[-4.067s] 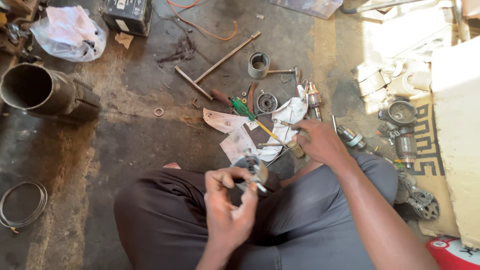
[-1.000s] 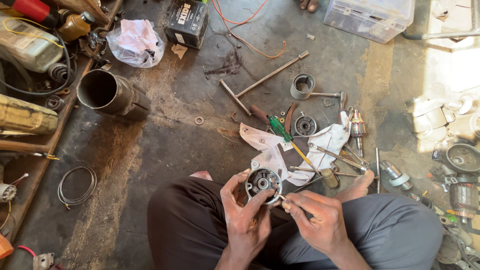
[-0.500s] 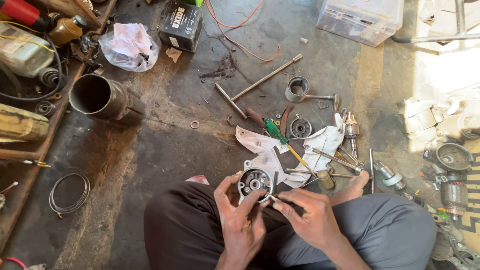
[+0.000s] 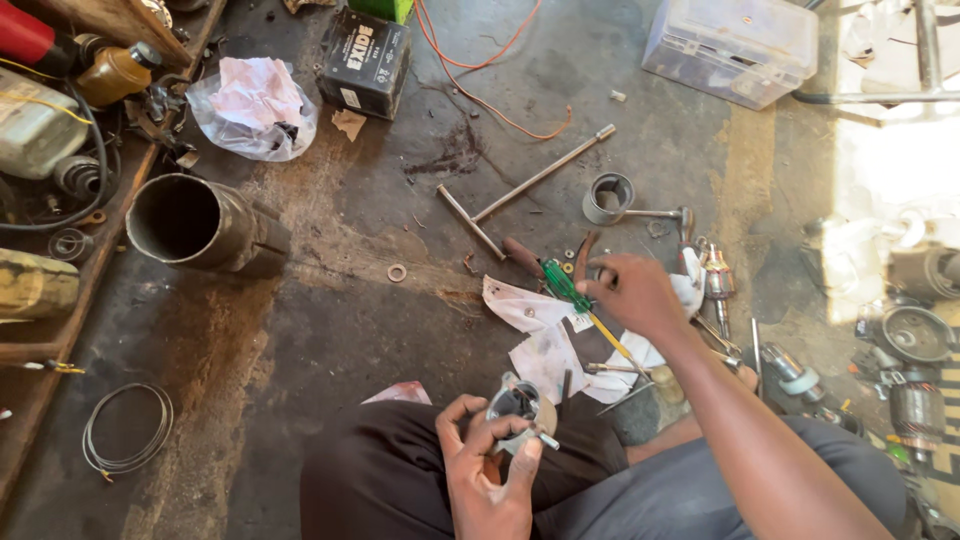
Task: The person sits on the floor and uses a screwdriver to adjust internal components of a small cylindrical electrical part. They then use pliers to manipulate wires and a green-handled screwdriver to further adjust the assembly.
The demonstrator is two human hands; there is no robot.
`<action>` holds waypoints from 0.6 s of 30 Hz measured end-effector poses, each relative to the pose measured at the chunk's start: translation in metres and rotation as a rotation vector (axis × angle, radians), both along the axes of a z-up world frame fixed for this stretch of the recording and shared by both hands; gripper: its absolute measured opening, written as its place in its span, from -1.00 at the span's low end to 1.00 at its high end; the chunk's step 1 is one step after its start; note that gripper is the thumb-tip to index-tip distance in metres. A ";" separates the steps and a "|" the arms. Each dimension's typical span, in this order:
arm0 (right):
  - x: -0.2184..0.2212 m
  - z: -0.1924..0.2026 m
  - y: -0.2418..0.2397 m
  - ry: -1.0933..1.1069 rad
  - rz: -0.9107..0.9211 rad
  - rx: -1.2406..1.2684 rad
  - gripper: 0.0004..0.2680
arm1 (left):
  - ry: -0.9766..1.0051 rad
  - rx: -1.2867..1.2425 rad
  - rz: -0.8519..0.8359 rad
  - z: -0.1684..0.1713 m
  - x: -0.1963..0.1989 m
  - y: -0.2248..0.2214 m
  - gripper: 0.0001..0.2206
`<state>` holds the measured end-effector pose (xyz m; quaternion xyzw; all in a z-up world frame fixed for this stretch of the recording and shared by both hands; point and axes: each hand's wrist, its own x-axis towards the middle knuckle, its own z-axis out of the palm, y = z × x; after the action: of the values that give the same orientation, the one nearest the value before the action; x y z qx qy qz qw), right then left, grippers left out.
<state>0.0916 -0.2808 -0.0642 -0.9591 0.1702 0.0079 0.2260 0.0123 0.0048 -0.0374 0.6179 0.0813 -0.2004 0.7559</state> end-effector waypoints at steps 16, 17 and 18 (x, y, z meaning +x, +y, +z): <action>0.010 -0.013 0.025 0.551 0.258 -0.029 -0.69 | 0.104 -0.133 0.091 -0.032 0.008 0.000 -0.75; 0.012 -0.014 0.026 0.593 0.264 -0.010 -0.67 | 0.056 -0.153 0.080 -0.033 0.007 0.001 -0.75; 0.013 -0.015 0.026 0.526 0.191 0.024 -0.64 | 0.012 -0.174 0.071 -0.032 0.006 0.001 -0.75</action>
<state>0.1047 -0.2544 -0.0790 -0.9331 0.1316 0.2797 0.1838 0.0186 0.0061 -0.0698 0.5455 0.0899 -0.1835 0.8128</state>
